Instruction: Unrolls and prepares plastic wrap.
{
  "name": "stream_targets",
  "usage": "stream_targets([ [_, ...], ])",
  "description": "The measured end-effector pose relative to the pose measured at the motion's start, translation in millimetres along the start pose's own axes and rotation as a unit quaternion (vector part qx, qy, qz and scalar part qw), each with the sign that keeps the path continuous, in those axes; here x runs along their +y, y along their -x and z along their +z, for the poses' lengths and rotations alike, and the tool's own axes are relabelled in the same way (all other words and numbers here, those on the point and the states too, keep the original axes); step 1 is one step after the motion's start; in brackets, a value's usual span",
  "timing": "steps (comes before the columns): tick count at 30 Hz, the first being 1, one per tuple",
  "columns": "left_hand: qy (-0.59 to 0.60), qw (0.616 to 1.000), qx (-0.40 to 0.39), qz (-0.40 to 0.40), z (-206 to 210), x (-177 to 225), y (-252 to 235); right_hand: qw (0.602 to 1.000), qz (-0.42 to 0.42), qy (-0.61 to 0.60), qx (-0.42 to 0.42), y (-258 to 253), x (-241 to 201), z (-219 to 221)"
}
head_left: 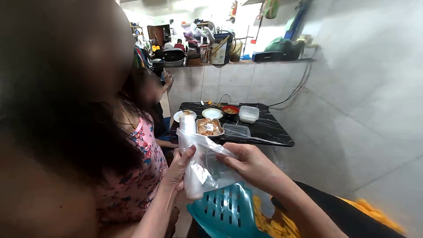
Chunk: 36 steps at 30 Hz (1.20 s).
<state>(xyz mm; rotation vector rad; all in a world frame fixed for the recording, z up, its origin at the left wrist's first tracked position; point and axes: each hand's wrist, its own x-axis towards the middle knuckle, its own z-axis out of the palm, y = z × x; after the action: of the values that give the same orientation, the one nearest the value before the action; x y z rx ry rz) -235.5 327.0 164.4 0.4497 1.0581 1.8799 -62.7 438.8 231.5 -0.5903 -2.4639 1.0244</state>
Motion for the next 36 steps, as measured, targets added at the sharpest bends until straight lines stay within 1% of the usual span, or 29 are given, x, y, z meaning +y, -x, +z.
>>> stream_targets([
  [3, 0.007, 1.000, -0.020, 0.006, 3, 1, 2, 1.000, 0.004, -0.008, 0.018, -1, -1, 3],
  [5, 0.003, 1.000, -0.025, 0.008, 5, 3, 3, 0.999, -0.022, -0.029, 0.035, 3, -3, 8],
  [7, -0.009, 0.999, -0.031, 0.009, 5, 4, 7, 0.998, -0.046, 0.002, 0.047, 5, 0, 17],
  [8, -0.004, 0.999, -0.040, 0.013, 4, 3, 11, 0.998, -0.021, 0.032, 0.042, 0, 14, 25],
  [10, 0.027, 0.996, -0.079, 0.005, 2, 2, 24, 0.992, 0.102, 0.070, 0.002, -12, 65, 48],
  [11, 0.033, 0.995, -0.097, 0.005, 2, 8, 26, 0.986, 0.152, 0.071, -0.009, -20, 82, 52],
  [12, 0.032, 0.995, -0.097, 0.009, 1, 13, 26, 0.982, 0.176, 0.058, -0.021, -28, 87, 50],
  [15, 0.037, 0.998, -0.051, 0.010, -15, 11, 33, 0.981, 0.176, -0.059, -0.065, -29, 83, 54],
  [17, 0.060, 0.997, -0.052, 0.017, -23, 15, 35, 0.976, 0.149, -0.147, -0.066, -43, 76, 49],
  [19, 0.082, 0.995, -0.050, 0.020, -30, 15, 48, 0.964, 0.148, -0.219, -0.039, -53, 71, 50],
  [22, 0.084, 0.995, -0.037, 0.026, -39, 17, 80, 0.943, 0.145, -0.299, 0.027, -73, 55, 60],
  [24, 0.049, 0.998, -0.033, 0.017, -48, 17, 107, 0.930, 0.135, -0.338, 0.046, -84, 35, 67],
  [26, 0.000, 0.999, -0.035, 0.009, -58, 13, 131, 0.926, 0.114, -0.355, 0.050, -92, 14, 75],
  [28, -0.002, 0.998, -0.064, 0.007, -67, 3, 142, 0.927, 0.100, -0.360, 0.042, -99, -1, 87],
  [29, 0.011, 0.995, -0.097, 0.009, -71, -3, 142, 0.925, 0.101, -0.363, 0.038, -102, -7, 93],
  [31, 0.058, 0.985, -0.161, 0.013, -77, -12, 136, 0.918, 0.112, -0.379, 0.037, -111, -13, 107],
  [32, 0.091, 0.981, -0.172, 0.013, -76, -15, 134, 0.916, 0.115, -0.383, 0.037, -112, -14, 114],
  [33, 0.116, 0.981, -0.157, 0.015, -71, -14, 134, 0.915, 0.113, -0.386, 0.036, -113, -13, 120],
  [36, 0.131, 0.990, -0.026, 0.048, -46, -3, 144, 0.917, 0.093, -0.387, 0.016, -107, -7, 134],
])
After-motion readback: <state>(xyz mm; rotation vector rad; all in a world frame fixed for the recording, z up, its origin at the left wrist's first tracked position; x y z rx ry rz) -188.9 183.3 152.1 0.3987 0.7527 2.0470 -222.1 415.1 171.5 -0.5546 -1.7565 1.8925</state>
